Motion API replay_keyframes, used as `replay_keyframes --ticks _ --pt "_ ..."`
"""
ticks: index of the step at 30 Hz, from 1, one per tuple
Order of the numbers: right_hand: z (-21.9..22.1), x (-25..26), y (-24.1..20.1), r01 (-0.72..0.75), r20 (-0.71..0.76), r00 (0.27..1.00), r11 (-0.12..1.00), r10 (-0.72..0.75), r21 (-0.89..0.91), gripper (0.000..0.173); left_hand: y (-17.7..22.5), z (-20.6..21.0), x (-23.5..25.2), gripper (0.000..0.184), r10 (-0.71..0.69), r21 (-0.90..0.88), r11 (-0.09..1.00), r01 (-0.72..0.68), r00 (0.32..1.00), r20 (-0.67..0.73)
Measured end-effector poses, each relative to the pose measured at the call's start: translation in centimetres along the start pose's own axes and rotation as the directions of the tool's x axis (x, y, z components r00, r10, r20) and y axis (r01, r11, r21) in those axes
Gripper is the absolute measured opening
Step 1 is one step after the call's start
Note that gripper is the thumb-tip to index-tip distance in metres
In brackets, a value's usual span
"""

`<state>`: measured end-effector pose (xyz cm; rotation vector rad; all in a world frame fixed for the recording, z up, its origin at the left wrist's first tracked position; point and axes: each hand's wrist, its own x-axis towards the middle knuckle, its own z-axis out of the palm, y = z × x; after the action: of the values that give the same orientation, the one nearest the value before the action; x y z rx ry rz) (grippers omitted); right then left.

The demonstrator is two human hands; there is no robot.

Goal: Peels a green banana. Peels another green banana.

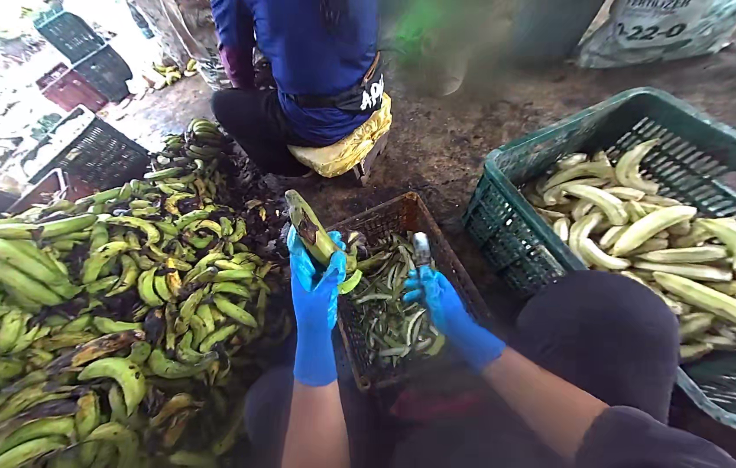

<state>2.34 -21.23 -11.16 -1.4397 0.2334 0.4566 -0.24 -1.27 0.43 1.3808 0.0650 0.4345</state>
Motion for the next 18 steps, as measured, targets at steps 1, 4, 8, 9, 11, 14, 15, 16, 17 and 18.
replay_keyframes --ticks 1,4,8,9,11,14,15,16,17,18 --pt "0.8 -1.5 -1.7 0.089 0.094 0.991 0.996 -0.092 0.031 0.044 -0.4 -0.4 0.3 0.083 0.002 -0.006 1.0 -0.002 1.0 0.005" --pt "2.9 -6.6 -8.3 0.54 0.27 0.776 0.821 -0.571 0.183 0.055 -1.1 -0.6 0.5 0.078 0.026 -0.075 0.997 -0.023 0.999 0.03" --pt "3.3 -7.3 -11.1 0.749 0.218 0.604 0.64 -0.766 0.173 0.059 -1.9 -0.6 -0.1 0.076 0.051 -0.12 0.992 -0.042 0.996 0.069" --pt "2.8 -5.9 -8.9 0.684 0.31 0.689 0.729 -0.655 0.023 0.057 -1.8 -0.7 -0.5 0.075 0.063 -0.099 0.993 -0.057 0.996 0.061" --pt "1.7 -3.7 -4.3 0.289 0.513 0.855 0.891 -0.076 -0.35 0.044 -1.0 -1.6 -1.4 0.074 0.094 -0.137 0.987 -0.08 0.991 0.097" --pt "1.4 -3.4 -5.2 -0.033 0.547 0.763 0.865 0.345 -0.5 0.045 1.9 -2.9 -0.7 0.069 0.045 -0.249 0.969 -0.002 0.984 0.171" --pt "0.7 -3.7 -7.3 0.018 0.593 0.76 0.904 0.266 -0.428 0.046 2.8 -3.1 -0.3 0.069 -0.016 -0.26 0.963 0.071 0.978 0.209" --pt "0.0 -3.4 -9.5 0.15 0.64 0.762 0.932 0.103 -0.329 0.043 3.4 -3.0 0.2 0.064 -0.08 -0.262 0.955 0.138 0.972 0.223" --pt "-0.7 -2.2 -11.5 0.341 0.653 0.75 0.906 -0.101 -0.251 0.04 3.9 -2.6 1.0 0.059 -0.122 -0.275 0.944 0.181 0.968 0.218" --pt "-1.3 -0.6 -13.2 0.558 0.63 0.712 0.795 -0.31 -0.24 0.041 4.3 -2.1 2.0 0.051 -0.155 -0.295 0.93 0.219 0.962 0.227"
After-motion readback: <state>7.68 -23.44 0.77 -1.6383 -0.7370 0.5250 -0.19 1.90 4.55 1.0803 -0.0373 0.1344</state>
